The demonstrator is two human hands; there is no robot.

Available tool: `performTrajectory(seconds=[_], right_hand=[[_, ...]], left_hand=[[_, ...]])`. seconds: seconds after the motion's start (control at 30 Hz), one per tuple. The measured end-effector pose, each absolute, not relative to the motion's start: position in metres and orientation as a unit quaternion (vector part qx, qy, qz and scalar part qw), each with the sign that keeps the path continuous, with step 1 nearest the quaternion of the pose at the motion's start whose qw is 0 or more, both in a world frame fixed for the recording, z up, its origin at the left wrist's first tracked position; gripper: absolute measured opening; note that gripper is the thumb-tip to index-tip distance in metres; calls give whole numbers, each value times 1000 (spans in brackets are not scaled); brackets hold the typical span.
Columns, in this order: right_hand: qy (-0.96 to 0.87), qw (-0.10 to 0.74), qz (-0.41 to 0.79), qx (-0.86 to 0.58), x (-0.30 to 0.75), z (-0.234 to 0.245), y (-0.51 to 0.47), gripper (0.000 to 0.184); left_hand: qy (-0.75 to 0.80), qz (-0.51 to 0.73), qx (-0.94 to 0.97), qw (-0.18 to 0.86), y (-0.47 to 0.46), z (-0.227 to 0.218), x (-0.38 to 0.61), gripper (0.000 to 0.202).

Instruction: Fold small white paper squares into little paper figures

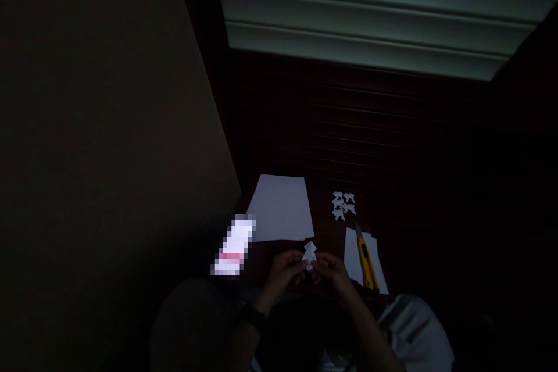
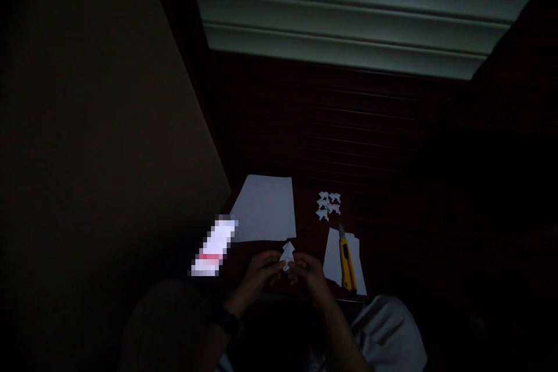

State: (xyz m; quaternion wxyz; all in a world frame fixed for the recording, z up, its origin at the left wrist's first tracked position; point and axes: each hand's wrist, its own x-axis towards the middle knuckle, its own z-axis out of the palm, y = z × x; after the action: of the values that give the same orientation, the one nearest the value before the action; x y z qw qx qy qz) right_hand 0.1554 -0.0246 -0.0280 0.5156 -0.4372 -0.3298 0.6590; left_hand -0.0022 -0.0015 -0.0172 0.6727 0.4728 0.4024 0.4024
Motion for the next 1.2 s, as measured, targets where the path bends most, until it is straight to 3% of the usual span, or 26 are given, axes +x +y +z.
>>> performTrajectory(seconds=[0.6, 1.2], right_hand=[[-402, 477, 653, -430, 158, -18, -27, 19], [-403, 472, 649, -440, 157, -19, -29, 18]], left_hand=[[357, 403, 468, 701, -3, -9, -4, 21], [356, 378, 469, 715, -2, -6, -7, 19]])
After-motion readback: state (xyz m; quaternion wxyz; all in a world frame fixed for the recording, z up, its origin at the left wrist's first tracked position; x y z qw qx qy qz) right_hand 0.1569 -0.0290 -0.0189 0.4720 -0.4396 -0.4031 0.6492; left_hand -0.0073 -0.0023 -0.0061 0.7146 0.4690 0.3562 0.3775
